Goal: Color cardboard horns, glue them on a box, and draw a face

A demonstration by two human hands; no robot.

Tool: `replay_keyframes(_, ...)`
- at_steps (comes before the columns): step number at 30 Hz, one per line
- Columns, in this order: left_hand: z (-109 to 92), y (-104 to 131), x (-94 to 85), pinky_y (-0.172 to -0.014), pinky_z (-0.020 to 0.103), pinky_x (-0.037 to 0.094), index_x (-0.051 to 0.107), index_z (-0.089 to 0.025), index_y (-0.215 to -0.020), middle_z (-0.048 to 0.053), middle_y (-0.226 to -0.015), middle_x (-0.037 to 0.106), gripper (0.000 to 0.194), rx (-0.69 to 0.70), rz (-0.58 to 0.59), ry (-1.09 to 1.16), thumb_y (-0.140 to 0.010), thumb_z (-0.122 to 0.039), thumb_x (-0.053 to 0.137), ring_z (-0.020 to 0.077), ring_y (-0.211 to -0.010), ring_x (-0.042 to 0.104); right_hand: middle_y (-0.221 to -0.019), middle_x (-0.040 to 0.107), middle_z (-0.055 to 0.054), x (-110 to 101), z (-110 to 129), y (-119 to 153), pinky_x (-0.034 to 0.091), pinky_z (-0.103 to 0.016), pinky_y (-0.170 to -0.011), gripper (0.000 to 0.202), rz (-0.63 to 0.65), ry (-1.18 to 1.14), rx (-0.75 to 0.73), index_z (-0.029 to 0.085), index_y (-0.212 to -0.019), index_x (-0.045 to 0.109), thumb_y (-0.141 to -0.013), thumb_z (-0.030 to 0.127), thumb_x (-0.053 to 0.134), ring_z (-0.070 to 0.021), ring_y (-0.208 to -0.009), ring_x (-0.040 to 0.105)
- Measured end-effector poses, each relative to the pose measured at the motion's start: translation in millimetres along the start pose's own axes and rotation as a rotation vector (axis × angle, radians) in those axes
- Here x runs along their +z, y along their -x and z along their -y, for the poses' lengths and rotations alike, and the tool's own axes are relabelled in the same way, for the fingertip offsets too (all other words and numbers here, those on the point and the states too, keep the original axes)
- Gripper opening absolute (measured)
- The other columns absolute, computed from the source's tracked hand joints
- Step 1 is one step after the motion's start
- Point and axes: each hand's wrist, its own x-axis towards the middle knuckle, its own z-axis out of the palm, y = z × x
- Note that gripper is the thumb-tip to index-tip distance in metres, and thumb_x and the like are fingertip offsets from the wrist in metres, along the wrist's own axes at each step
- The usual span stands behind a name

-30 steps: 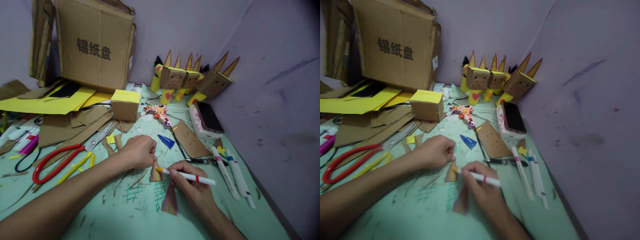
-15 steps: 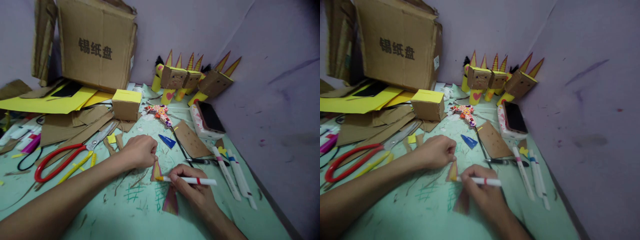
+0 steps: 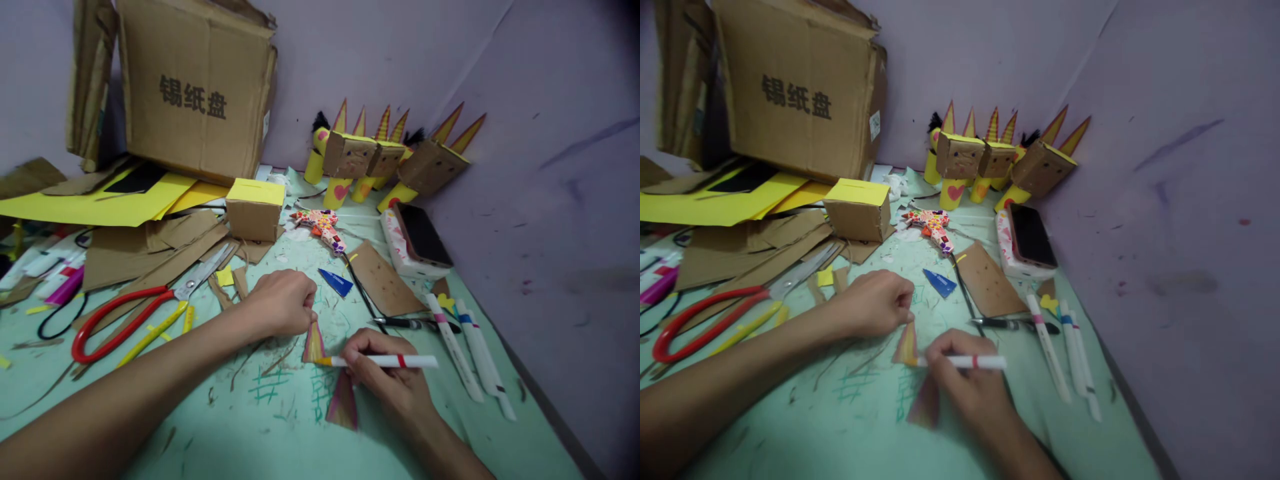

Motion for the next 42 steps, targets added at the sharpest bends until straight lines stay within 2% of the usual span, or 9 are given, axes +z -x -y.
replay_keyframes(4,0.0,0.2,0.0,-0.049,0.028,0.028,0.063,-0.023,-0.064,0.003,-0.069,0.066,0.011,0.005,0.003,0.002,-0.064,-0.034,0.061,0.0208,-0.068,0.059,-0.051,0.056,0.002,-0.7,0.3,1.7,0.034,-0.025,-0.049,0.023,-0.082,-0.116,0.042,0.019,-0.062,0.061,-0.079,0.033,0.056,-0.0138,-0.05,0.049)
replay_keyframes(7,-0.3,0.1,-0.3,-0.048,0.028,0.028,0.062,-0.023,-0.063,0.003,-0.069,0.067,0.011,0.006,0.005,0.004,-0.064,-0.034,0.061,0.0209,-0.068,0.059,-0.054,0.057,0.002,2.1,3.7,1.3,0.034,-0.025,-0.05,0.022,-0.159,-0.069,0.046,0.019,-0.067,0.063,-0.081,0.035,0.056,-0.0141,-0.052,0.05)
replay_keyframes(11,-0.5,0.3,-0.4,-0.049,0.028,0.029,0.063,-0.024,-0.064,0.003,-0.071,0.068,0.011,0.006,0.009,0.001,-0.064,-0.035,0.061,0.0219,-0.069,0.06,-0.058,0.059,0.0,4.2,6.1,0.9,0.035,-0.025,-0.052,0.022,-0.064,0.082,-0.025,0.018,-0.07,0.065,-0.083,0.032,0.054,-0.014,-0.055,0.052)
replay_keyframes(15,-0.5,0.4,-0.3,-0.049,0.029,0.03,0.063,-0.024,-0.065,0.003,-0.07,0.068,0.01,0.003,0.008,-0.008,-0.064,-0.034,0.061,0.0223,-0.069,0.06,-0.053,0.056,0.002,0.5,2.7,2.4,0.033,-0.024,-0.049,0.022,0.043,0.025,-0.016,0.018,-0.064,0.063,-0.081,0.03,0.055,-0.0126,-0.051,0.048)
replay_keyframes(21,-0.5,-0.3,-0.2,-0.048,0.029,0.03,0.063,-0.024,-0.064,0.003,-0.069,0.068,0.01,0.003,0.002,-0.004,-0.064,-0.034,0.063,0.0221,-0.069,0.06,-0.052,0.057,0.002,0.8,1.6,2.5,0.035,-0.024,-0.05,0.024,-0.061,-0.075,0.023,0.018,-0.065,0.062,-0.081,0.035,0.055,-0.0135,-0.051,0.05)
replay_keyframes(26,0.4,-0.7,0.6,-0.048,0.028,0.03,0.064,-0.024,-0.064,0.003,-0.07,0.068,0.01,0.0,0.004,0.001,-0.064,-0.034,0.063,0.0223,-0.069,0.061,-0.056,0.059,0.001,4.7,5.2,1.0,0.034,-0.023,-0.05,0.023,0.002,0.098,-0.056,0.018,-0.068,0.064,-0.083,0.03,0.053,-0.0128,-0.053,0.051)
replay_keyframes(29,0.6,-1.6,1.2,-0.048,0.029,0.03,0.063,-0.024,-0.063,0.002,-0.069,0.068,0.01,0.005,0.0,0.0,-0.063,-0.034,0.063,0.023,-0.07,0.061,-0.053,0.058,0.002,3.1,4.0,1.5,0.034,-0.023,-0.049,0.022,0.036,0.062,-0.034,0.018,-0.065,0.063,-0.082,0.029,0.053,-0.0125,-0.05,0.05)
replay_keyframes(35,1.2,-1.4,2.0,-0.049,0.029,0.031,0.063,-0.024,-0.064,0.003,-0.069,0.068,0.011,0.006,-0.004,-0.002,-0.064,-0.035,0.063,0.0227,-0.069,0.06,-0.053,0.058,0.002,0.8,0.6,1.4,0.036,-0.024,-0.05,0.023,-0.068,0.013,0.008,0.019,-0.065,0.061,-0.082,0.032,0.053,-0.0137,-0.051,0.052)
replay_keyframes(42,1.0,-1.1,1.6,-0.05,0.028,0.032,0.063,-0.025,-0.064,0.002,-0.07,0.068,0.01,-0.001,0.004,0.001,-0.064,-0.035,0.064,0.0221,-0.069,0.06,-0.05,0.056,0.003,1.4,0.6,2.5,0.032,-0.023,-0.048,0.023,-0.005,0.062,-0.056,0.019,-0.061,0.06,-0.08,0.028,0.053,-0.0122,-0.048,0.048)
